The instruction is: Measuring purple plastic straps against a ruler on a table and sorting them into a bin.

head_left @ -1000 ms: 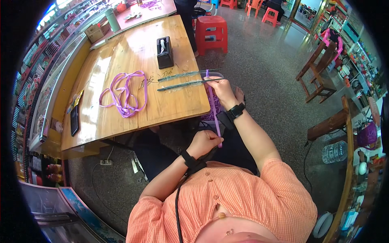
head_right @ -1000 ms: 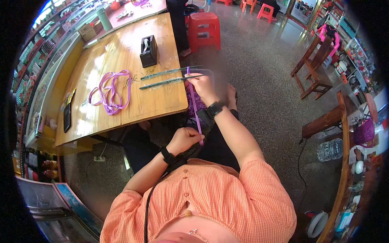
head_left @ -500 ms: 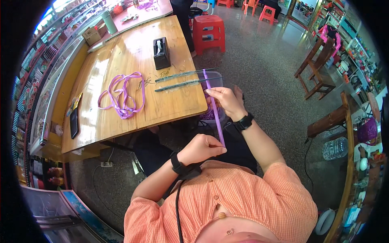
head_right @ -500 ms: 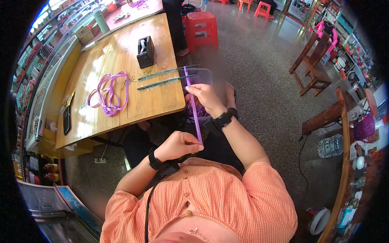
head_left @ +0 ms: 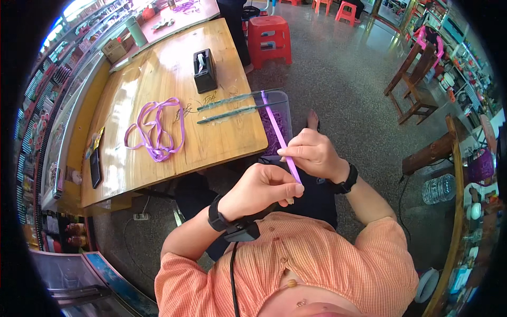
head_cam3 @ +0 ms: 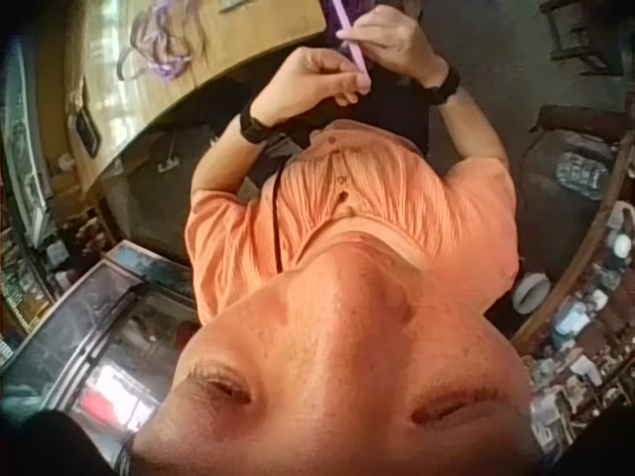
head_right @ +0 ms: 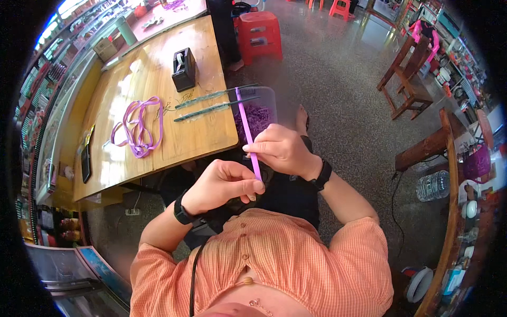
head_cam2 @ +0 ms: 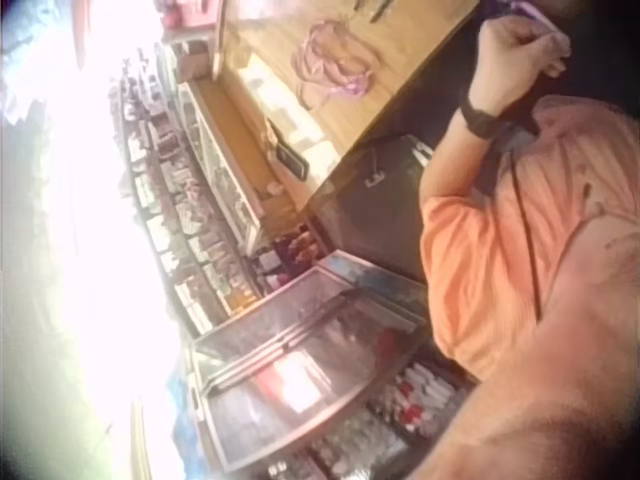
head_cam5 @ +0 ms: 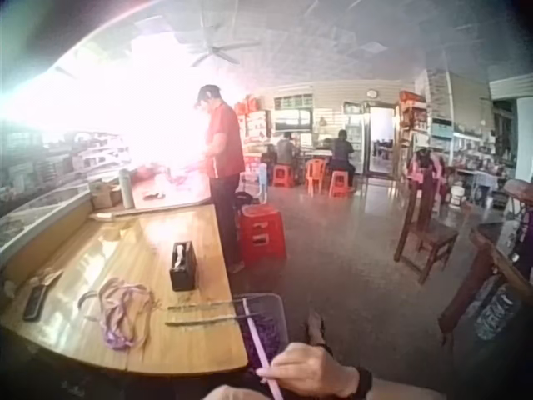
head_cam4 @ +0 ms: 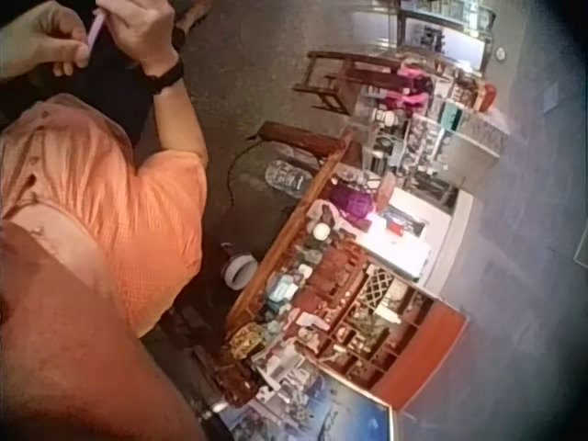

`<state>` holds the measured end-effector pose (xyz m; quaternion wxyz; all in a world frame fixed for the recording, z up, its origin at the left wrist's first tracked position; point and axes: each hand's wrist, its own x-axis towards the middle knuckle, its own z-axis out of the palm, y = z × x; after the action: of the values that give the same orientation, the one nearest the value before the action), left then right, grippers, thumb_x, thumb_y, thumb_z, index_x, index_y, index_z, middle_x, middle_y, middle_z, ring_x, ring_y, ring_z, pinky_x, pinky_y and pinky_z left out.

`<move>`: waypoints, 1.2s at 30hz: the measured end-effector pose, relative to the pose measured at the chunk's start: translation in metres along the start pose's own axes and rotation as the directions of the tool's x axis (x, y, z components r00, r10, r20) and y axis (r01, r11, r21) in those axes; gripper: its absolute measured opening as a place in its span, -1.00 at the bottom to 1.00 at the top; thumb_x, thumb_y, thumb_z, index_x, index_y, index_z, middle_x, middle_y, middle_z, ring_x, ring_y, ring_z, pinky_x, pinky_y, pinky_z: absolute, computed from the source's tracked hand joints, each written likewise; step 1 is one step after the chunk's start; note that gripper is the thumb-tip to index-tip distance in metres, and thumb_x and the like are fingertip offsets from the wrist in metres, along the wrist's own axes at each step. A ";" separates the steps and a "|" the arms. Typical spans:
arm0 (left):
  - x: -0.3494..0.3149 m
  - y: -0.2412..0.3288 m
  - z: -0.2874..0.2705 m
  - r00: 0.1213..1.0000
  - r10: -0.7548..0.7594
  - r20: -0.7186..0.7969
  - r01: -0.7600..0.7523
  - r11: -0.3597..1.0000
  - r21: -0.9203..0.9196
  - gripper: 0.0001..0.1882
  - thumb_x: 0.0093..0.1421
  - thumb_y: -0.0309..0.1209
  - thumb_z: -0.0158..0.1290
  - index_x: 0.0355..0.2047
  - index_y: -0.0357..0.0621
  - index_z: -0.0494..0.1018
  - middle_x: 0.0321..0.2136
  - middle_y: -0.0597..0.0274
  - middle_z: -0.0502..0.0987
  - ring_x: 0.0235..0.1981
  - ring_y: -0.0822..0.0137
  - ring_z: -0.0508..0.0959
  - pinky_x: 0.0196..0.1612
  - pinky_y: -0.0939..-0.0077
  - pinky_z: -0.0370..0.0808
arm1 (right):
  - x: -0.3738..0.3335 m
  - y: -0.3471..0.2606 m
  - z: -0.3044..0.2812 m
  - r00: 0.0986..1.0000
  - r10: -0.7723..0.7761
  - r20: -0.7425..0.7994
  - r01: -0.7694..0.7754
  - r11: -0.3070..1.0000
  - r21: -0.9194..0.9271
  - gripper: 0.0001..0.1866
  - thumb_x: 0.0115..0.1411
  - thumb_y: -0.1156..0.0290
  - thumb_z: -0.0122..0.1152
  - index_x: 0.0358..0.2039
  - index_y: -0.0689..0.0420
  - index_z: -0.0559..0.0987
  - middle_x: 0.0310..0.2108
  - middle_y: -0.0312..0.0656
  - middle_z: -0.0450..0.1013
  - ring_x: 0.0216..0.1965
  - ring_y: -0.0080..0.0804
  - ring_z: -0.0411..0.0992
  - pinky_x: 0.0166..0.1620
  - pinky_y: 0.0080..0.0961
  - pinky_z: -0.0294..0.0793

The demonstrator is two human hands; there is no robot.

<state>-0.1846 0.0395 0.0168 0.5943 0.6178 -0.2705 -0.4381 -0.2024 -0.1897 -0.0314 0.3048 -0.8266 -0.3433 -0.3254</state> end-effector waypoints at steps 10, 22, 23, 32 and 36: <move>0.040 0.091 -0.080 0.741 0.555 -0.378 -0.515 0.831 0.211 -0.65 0.33 -0.40 0.16 0.09 -0.24 0.47 -0.23 0.20 0.67 -0.37 0.56 0.59 -0.35 0.68 0.53 | 0.139 0.111 -0.027 0.980 -0.124 -0.155 0.072 0.949 -0.307 -0.75 0.08 0.50 0.38 -0.20 -0.02 0.72 -0.32 -0.29 0.52 -0.28 -0.32 0.53 -0.23 -0.44 0.54; 0.135 0.072 -0.149 0.823 0.441 -0.358 -0.185 0.804 0.565 -0.76 0.26 -0.40 0.18 -0.13 -0.29 0.60 -0.40 0.23 0.66 -0.44 0.53 0.59 -0.36 0.58 0.54 | 0.123 0.243 0.056 0.879 0.470 0.082 -0.477 0.871 0.121 -0.84 0.16 0.40 0.39 -0.22 0.04 0.75 -0.32 -0.19 0.62 -0.24 -0.35 0.59 -0.16 -0.47 0.54; 0.141 0.069 -0.153 0.817 0.453 -0.356 -0.180 0.789 0.588 -0.77 0.23 -0.37 0.20 -0.19 -0.28 0.63 -0.43 0.14 0.66 -0.46 0.46 0.61 -0.34 0.52 0.55 | 0.118 0.246 0.061 0.881 0.467 0.078 -0.473 0.868 0.149 -0.85 0.18 0.38 0.38 -0.22 0.05 0.75 -0.30 -0.19 0.65 -0.24 -0.40 0.59 -0.14 -0.48 0.54; 0.176 0.034 -0.165 0.834 0.543 -0.100 -0.169 0.423 0.890 -0.70 0.21 -0.24 0.14 -0.36 -0.28 0.65 -0.44 -0.14 0.61 -0.35 -0.13 0.61 -0.19 0.11 0.54 | 0.056 0.255 0.092 0.686 0.645 0.335 -0.718 0.676 0.168 -0.78 0.26 0.34 0.25 -0.17 0.15 0.71 -0.35 -0.26 0.65 -0.31 -0.57 0.54 -0.19 -0.50 0.50; 0.184 0.027 -0.170 0.910 0.395 -0.125 -0.045 0.393 0.918 -0.68 0.25 -0.20 0.17 -0.30 -0.27 0.64 -0.51 -0.06 0.57 -0.39 0.02 0.61 -0.25 0.24 0.53 | 0.026 0.213 0.098 0.589 0.621 0.517 -0.801 0.365 0.475 -0.75 0.25 0.25 0.25 -0.28 0.18 0.71 -0.45 -0.31 0.57 -0.44 -0.56 0.48 -0.34 -0.57 0.44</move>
<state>0.0535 -0.0369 -0.0127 0.2598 0.8585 -0.4410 -0.0328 0.0072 -0.2319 -0.1302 0.6432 -0.7562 -0.0753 0.0938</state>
